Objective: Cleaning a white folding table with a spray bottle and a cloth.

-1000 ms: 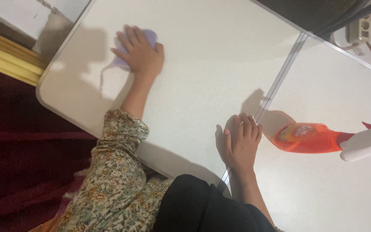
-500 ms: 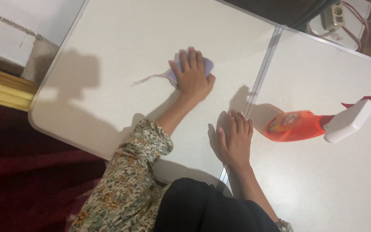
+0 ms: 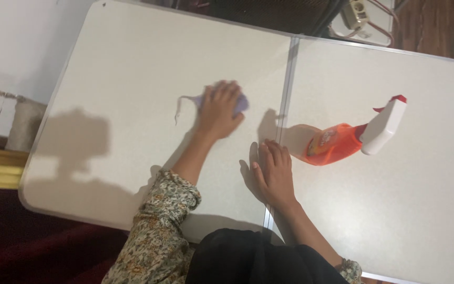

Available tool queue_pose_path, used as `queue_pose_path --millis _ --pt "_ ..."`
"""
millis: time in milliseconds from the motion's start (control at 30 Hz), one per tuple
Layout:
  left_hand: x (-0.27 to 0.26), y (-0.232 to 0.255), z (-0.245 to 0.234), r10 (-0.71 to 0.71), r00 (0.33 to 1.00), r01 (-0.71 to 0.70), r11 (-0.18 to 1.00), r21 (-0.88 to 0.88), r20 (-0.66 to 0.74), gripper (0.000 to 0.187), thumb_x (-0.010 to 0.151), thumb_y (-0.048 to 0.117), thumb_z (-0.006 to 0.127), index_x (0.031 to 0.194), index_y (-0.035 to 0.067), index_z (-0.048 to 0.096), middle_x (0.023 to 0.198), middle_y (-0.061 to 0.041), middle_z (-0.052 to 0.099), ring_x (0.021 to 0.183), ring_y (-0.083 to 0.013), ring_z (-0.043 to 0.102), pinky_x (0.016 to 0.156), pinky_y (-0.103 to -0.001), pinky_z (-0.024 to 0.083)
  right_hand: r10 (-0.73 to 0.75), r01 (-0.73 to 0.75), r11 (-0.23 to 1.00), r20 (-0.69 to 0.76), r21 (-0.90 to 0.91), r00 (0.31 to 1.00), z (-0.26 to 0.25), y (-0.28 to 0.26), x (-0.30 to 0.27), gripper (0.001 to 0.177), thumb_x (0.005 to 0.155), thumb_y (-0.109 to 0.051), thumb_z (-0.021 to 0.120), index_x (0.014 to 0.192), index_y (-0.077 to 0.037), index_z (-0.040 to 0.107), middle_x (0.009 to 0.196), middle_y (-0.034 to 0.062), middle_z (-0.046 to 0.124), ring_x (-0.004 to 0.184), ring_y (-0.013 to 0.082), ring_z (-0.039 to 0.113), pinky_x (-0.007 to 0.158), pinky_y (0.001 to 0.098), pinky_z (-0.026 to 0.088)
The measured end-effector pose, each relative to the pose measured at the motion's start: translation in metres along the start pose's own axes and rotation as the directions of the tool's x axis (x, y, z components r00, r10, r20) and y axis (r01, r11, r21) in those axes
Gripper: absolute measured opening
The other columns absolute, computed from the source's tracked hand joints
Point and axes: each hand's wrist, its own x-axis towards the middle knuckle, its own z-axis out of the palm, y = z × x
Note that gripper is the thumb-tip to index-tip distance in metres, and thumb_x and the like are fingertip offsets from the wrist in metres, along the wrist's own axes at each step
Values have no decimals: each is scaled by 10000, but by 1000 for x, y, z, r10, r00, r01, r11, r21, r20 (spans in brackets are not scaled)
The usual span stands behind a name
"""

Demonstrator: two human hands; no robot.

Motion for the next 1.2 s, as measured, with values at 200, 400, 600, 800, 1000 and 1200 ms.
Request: queue_pose_path --millis 200,400,600,800,1000,1200 --pt "-8 -83 -14 -298 947 319 919 231 -122 748 943 435 595 1550 47 397 1621 -166 346 1500 -368 269 1193 -599 168 11 -11 999 6 44 1000 -4 -2 0 531 985 -297 563 1405 20 489 1455 223 475 1405 399 396 1201 542 279" --pt "-27 -115 -54 -656 742 669 738 90 -136 729 922 387 542 1571 102 371 1660 -108 293 1535 -339 202 1247 -561 85 27 -27 999 34 20 999 -3 -1 0 547 986 -300 562 1421 25 495 1435 217 478 1424 386 392 1209 582 242" --pt "-35 -133 -39 -803 529 835 551 -1 -273 714 983 375 503 1571 7 334 1669 -181 243 1544 -415 152 1220 -642 53 36 -39 998 43 51 998 -5 -2 0 547 1001 -334 529 1417 20 495 1444 207 483 1442 366 388 1228 569 247" --pt "-30 -131 -28 -789 537 829 559 14 -299 752 968 353 508 1565 -57 307 1665 -242 217 1532 -465 128 1201 -685 27 30 -29 1000 60 -10 998 0 -1 0 566 996 -324 540 1424 42 485 1451 221 473 1440 374 372 1212 587 218" --pt "-15 -100 -23 -755 621 780 623 64 -212 779 966 378 484 1573 -61 269 1671 -249 197 1531 -488 97 1194 -693 24 23 -23 1000 39 10 999 -1 -2 -1 556 988 -322 539 1408 39 490 1460 212 481 1441 372 376 1220 576 215" --pt "-1 -50 1 -566 822 567 803 184 -63 802 975 412 458 1584 -52 219 1663 -272 140 1529 -478 69 1173 -693 -2 30 -30 1000 37 1 999 1 0 -1 555 994 -327 539 1414 32 489 1468 215 471 1444 379 373 1223 570 217"
